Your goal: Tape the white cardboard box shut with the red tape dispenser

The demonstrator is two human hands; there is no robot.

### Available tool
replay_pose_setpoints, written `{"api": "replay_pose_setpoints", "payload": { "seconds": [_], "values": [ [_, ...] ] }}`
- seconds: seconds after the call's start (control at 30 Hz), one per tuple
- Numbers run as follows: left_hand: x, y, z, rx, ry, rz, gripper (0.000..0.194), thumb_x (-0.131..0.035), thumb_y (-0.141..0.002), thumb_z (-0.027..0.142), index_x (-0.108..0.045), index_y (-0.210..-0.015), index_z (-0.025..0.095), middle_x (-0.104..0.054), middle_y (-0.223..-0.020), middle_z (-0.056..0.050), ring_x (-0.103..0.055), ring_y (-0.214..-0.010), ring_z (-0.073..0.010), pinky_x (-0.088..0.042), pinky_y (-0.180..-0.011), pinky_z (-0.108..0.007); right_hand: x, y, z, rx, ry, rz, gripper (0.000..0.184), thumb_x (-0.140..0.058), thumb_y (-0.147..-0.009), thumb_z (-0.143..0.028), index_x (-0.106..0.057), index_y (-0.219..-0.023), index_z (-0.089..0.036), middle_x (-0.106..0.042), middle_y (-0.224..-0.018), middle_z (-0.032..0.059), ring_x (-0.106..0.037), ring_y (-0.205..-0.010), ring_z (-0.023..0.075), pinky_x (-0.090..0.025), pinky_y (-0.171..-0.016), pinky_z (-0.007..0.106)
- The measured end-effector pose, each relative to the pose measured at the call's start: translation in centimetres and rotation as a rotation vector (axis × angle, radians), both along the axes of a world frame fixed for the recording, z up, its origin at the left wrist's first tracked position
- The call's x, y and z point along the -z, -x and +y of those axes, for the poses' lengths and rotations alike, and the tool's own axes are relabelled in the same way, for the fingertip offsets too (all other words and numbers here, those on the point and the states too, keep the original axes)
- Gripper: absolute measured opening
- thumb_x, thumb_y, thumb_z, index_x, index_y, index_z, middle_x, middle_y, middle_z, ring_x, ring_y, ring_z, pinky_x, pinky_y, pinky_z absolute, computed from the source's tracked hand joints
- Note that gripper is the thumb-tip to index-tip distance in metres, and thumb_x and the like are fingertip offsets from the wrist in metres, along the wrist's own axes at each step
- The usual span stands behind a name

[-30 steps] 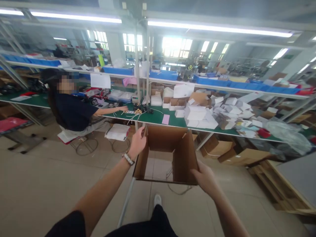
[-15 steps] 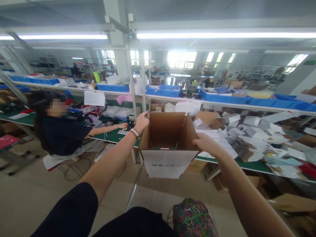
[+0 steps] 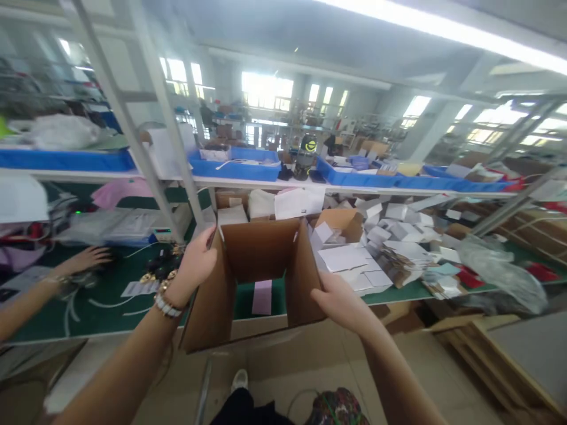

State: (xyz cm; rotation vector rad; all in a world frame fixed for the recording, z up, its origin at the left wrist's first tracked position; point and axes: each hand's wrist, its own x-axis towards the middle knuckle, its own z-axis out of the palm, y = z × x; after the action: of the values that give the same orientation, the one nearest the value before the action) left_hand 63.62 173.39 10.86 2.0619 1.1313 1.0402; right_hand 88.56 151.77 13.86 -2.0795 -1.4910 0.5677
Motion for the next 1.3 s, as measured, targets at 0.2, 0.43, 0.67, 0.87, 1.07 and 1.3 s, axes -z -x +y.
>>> {"api": "replay_pose_setpoints", "payload": {
  "seconds": [0.2,0.43,0.67,0.87,1.07,1.3],
  "values": [
    [3.9,-3.1,5.6,-0.029,-0.014,0.138,0.071,-0.043,-0.074,0.018,-0.046,-0.144,0.011,-0.051,-0.148,-0.011,-0.047,-0.138,-0.0283,-0.032,-0.12,-0.042,3.6,-1.2,4.0,0.062,0.081,0.095,0.041,-0.044,-0.075,-0.01,-0.063,-0.11,-0.02,-0.073,-0.098,0.006,-0.064,-0.091,0.0232,-0.045,-0.078,0.027],
    [-0.6,-8.3,10.4,0.45,-0.22,0.736,0.043,-0.044,-0.083,0.019,-0.065,-0.12,0.026,-0.073,-0.116,-0.005,-0.067,-0.109,-0.0269,-0.05,-0.097,-0.038,2.1,-3.7,5.4,-0.123,0.226,0.245,0.041,-0.051,-0.089,-0.025,-0.057,-0.129,-0.021,-0.071,-0.108,0.0078,-0.065,-0.097,0.0247,-0.048,-0.087,0.033],
    [-0.2,-8.6,12.3,0.431,-0.149,0.827,0.028,-0.04,-0.09,0.026,-0.064,-0.105,0.026,-0.075,-0.106,-0.004,-0.07,-0.097,-0.027,-0.048,-0.078,-0.032,9.2,-21.5,5.9,-0.136,0.227,-0.139,0.105,-0.08,-0.072,-0.038,-0.02,-0.157,-0.024,-0.033,-0.16,0.0119,-0.035,-0.143,0.0318,-0.036,-0.116,0.048],
    [-0.4,-8.1,13.3,0.425,-0.025,0.747,0.023,-0.046,-0.086,0.029,-0.065,-0.1,0.025,-0.075,-0.103,-0.002,-0.069,-0.094,-0.0254,-0.047,-0.079,-0.028,17.3,-32.5,10.4,-0.489,0.331,-0.652,0.142,-0.095,-0.044,-0.023,-0.012,-0.158,-0.015,-0.018,-0.163,0.0211,-0.016,-0.15,0.036,-0.019,-0.122,0.046],
    [-1.5,-8.2,12.0,0.347,0.034,0.817,0.009,-0.046,-0.083,0.022,-0.054,-0.081,0.022,-0.067,-0.081,0.0,-0.064,-0.079,-0.0199,-0.042,-0.07,-0.025,19.8,-33.8,11.9,-0.655,0.263,-0.682,0.123,-0.083,-0.053,-0.029,-0.02,-0.157,-0.01,-0.041,-0.149,0.0236,-0.036,-0.137,0.0417,-0.021,-0.118,0.052],
    [-1.0,-8.2,11.3,0.236,0.024,0.826,0.025,-0.051,-0.084,0.016,-0.062,-0.105,0.024,-0.072,-0.106,-0.002,-0.066,-0.101,-0.0205,-0.045,-0.087,-0.025,21.6,-33.4,10.1,-0.634,0.046,-0.66,0.115,-0.066,-0.059,-0.026,-0.006,-0.157,-0.026,-0.046,-0.141,0.0173,-0.047,-0.127,0.04,-0.036,-0.105,0.05]
  ]
}}
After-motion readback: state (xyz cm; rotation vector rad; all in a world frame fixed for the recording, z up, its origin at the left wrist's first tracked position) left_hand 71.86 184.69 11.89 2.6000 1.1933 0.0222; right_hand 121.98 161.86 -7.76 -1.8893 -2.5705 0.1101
